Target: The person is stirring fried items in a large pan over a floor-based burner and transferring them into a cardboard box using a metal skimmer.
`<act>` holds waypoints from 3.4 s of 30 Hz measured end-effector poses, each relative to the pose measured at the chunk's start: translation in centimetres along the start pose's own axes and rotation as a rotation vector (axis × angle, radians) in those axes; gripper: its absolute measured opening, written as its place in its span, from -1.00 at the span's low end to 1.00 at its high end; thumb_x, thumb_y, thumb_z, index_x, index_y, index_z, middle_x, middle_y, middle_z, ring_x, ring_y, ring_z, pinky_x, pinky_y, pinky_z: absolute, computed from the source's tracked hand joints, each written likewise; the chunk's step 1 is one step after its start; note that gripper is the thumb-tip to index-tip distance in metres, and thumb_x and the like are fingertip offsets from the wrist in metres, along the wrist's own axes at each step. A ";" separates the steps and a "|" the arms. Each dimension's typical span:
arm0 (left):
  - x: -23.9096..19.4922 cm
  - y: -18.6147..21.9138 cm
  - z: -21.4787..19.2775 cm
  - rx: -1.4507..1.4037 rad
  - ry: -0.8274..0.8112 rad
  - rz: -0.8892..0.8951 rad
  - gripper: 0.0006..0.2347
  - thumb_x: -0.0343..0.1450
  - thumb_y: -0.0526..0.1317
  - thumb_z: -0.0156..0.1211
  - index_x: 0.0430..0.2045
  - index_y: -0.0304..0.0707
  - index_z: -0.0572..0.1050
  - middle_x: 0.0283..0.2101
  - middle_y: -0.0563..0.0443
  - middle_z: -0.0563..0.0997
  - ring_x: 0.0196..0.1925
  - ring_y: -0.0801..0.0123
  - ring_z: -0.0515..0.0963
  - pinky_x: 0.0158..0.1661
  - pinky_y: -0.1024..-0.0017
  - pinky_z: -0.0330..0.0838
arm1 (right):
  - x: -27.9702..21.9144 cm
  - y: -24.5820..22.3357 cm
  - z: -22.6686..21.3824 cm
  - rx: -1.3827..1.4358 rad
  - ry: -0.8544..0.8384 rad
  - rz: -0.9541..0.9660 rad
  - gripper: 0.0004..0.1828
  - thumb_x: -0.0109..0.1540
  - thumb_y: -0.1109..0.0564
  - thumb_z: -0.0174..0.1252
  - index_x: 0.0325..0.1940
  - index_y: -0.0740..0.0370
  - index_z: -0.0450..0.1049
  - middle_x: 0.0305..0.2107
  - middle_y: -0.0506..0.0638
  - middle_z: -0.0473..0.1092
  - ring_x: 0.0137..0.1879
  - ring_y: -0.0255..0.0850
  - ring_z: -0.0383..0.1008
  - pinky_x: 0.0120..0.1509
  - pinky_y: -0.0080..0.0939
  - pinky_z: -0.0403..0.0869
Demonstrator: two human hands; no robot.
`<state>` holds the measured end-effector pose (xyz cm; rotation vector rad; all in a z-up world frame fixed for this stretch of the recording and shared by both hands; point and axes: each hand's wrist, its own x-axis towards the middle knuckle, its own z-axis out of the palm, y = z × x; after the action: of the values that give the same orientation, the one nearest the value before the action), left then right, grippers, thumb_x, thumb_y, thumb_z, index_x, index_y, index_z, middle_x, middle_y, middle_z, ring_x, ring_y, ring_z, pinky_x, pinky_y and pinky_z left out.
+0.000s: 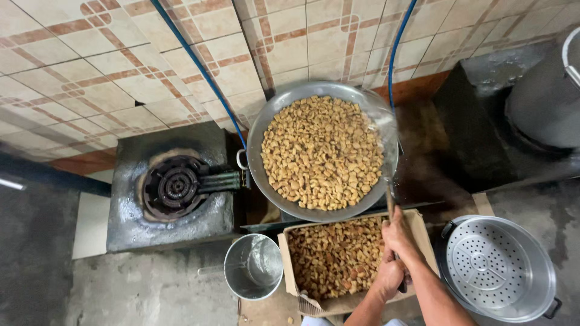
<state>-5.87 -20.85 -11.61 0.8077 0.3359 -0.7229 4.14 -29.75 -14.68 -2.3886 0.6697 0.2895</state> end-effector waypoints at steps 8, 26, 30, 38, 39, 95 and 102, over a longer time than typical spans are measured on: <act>1.7 -2.3 -6.5 0.174 0.012 0.321 -0.42 0.41 -0.48 0.11 0.39 -0.25 0.13 0.17 -0.02 0.51 0.13 0.41 0.50 0.10 0.47 0.43 | -1.5 -1.0 6.6 -0.039 -0.028 0.095 -0.23 0.23 -0.02 0.12 0.44 0.32 0.06 0.00 0.50 0.43 0.04 0.39 0.50 0.10 0.23 0.48; -13.3 7.4 -4.4 1.043 0.402 0.221 -0.26 0.39 -0.35 0.07 0.52 -0.20 -0.12 0.06 -0.54 0.49 -0.08 -0.32 0.57 -0.11 0.01 0.48 | -12.5 -8.7 4.1 0.995 -0.527 0.314 -0.80 0.22 0.25 0.08 -0.15 0.17 0.20 -0.58 0.02 0.26 -0.58 -0.17 0.29 -0.56 -0.09 0.35; -14.8 7.2 -3.0 0.982 0.415 0.076 -0.23 0.45 -0.28 0.06 0.52 -0.20 -0.31 0.06 -0.45 0.47 -0.10 -0.21 0.61 -0.11 0.09 0.55 | -13.6 -10.8 2.5 0.895 -0.569 0.328 -0.79 0.25 0.18 0.11 -0.06 0.14 0.28 -0.53 0.02 0.33 -0.52 -0.18 0.39 -0.49 -0.11 0.46; -6.0 1.7 -8.9 1.136 0.360 -0.051 -0.10 0.35 -0.27 0.23 0.46 -0.32 -0.38 0.23 -0.56 0.39 0.10 -0.29 0.54 0.00 0.10 0.48 | -7.1 -6.0 9.7 0.758 -0.578 0.477 -0.74 0.41 -0.06 -0.06 0.01 0.17 0.27 -0.53 -0.02 0.31 -0.56 -0.23 0.26 -0.53 -0.14 0.38; -5.2 0.2 -9.6 1.134 0.323 -0.072 -0.09 0.36 -0.25 0.23 0.46 -0.32 -0.40 0.23 -0.52 0.42 0.12 -0.26 0.54 0.02 0.11 0.47 | -6.6 -4.6 10.5 0.761 -0.562 0.486 -0.76 0.40 -0.03 -0.05 0.01 0.17 0.26 -0.53 -0.02 0.31 -0.57 -0.22 0.25 -0.53 -0.12 0.38; 2.1 -3.1 2.7 0.488 0.050 0.053 0.19 0.27 -0.26 0.52 0.48 -0.35 -0.58 0.08 -0.45 0.58 -0.22 0.21 0.63 -0.28 0.39 0.60 | 3.4 4.5 -2.0 0.378 -0.649 -0.056 -0.72 0.32 0.00 0.13 -0.18 0.31 0.43 -0.56 0.01 0.46 -0.46 -0.24 0.45 -0.34 -0.22 0.46; 9.8 -3.0 7.0 0.498 0.253 -0.154 0.17 0.23 -0.30 0.47 0.49 -0.21 -0.56 -0.03 -0.15 0.58 -0.37 0.22 0.65 -0.43 0.35 0.60 | 11.0 7.4 -2.7 0.212 -0.582 -0.009 -0.66 0.27 -0.02 0.18 -0.06 0.32 0.41 -0.47 0.11 0.48 -0.47 -0.14 0.48 -0.33 -0.07 0.47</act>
<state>-0.89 -32.04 -13.82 1.3632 0.4568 -0.8650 9.62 -40.75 -20.35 -1.9627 0.3897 0.8253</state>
